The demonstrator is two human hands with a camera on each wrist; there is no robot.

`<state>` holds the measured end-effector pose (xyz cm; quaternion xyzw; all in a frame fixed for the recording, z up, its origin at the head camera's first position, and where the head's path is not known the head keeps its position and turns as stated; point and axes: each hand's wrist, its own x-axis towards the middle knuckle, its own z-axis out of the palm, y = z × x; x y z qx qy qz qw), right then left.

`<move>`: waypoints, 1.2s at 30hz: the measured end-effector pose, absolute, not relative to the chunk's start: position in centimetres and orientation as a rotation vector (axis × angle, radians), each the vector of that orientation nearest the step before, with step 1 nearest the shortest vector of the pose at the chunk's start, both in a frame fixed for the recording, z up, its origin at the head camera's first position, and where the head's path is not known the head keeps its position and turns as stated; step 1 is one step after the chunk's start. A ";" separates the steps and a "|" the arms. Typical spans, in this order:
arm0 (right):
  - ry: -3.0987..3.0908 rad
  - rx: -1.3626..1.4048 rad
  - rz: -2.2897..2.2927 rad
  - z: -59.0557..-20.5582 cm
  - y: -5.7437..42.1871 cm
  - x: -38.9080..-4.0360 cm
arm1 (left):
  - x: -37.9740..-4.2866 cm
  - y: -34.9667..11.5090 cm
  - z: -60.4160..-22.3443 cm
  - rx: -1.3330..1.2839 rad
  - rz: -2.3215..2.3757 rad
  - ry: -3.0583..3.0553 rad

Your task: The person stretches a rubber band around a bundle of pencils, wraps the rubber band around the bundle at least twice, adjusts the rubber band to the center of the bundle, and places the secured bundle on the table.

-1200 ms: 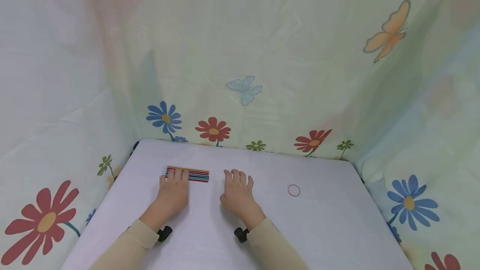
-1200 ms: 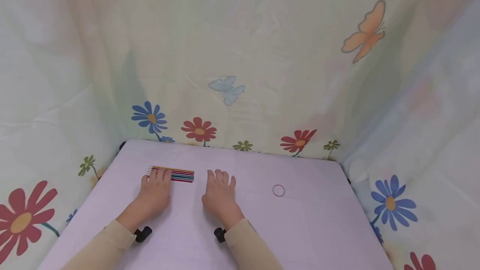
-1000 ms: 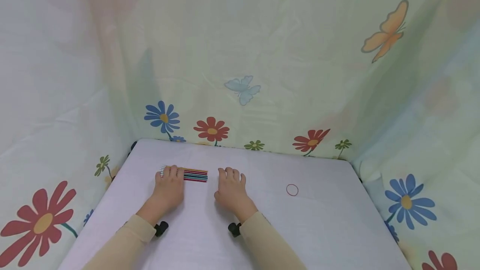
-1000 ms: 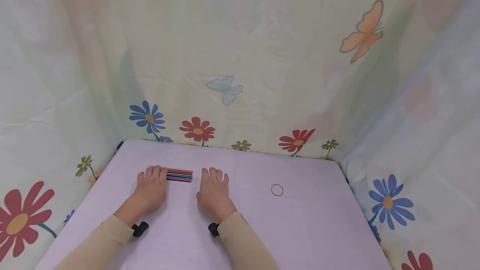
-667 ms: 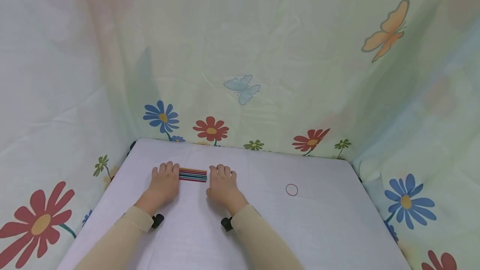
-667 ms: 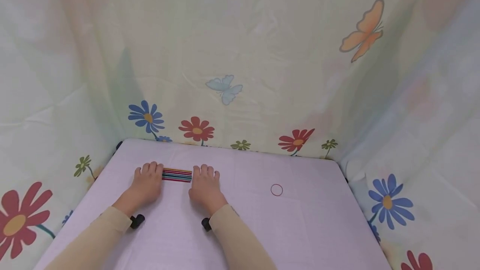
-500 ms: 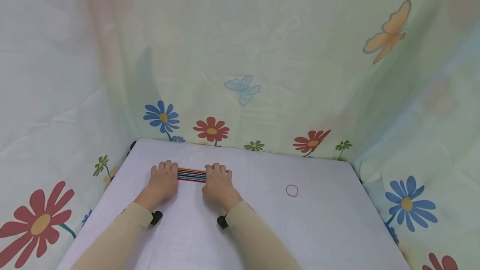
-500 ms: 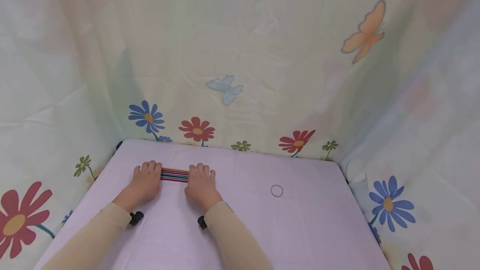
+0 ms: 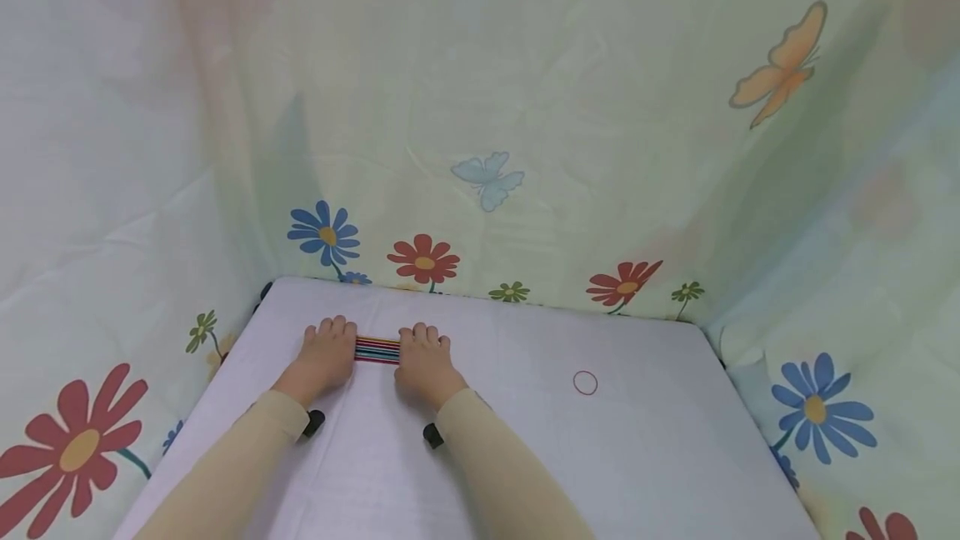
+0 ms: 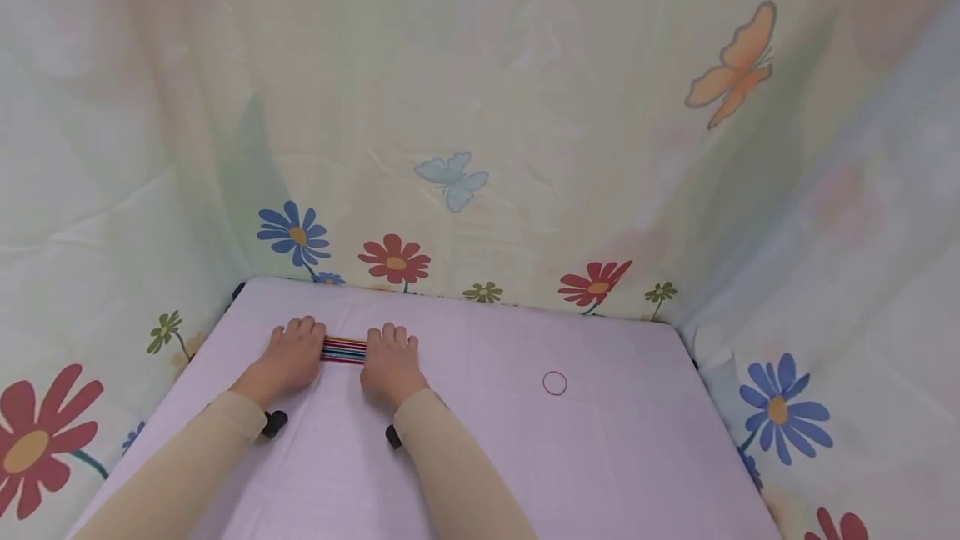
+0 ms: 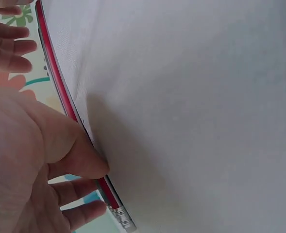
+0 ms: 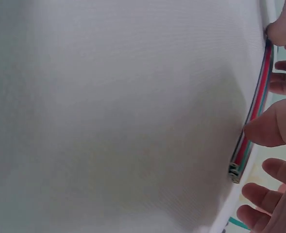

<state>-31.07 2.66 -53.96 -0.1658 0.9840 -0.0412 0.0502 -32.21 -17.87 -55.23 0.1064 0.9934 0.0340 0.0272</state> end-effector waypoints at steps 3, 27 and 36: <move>2.996 -0.515 -0.131 -54.4 2.5 -31.3 | -32.6 -17.9 -55.4 0.336 0.104 3.056; 3.005 -0.630 -0.062 -55.6 1.5 -32.5 | -32.7 -17.8 -55.1 0.285 0.131 3.030; 2.971 -0.610 -0.048 -54.9 1.2 -32.2 | -32.6 -17.7 -55.1 0.273 0.118 3.030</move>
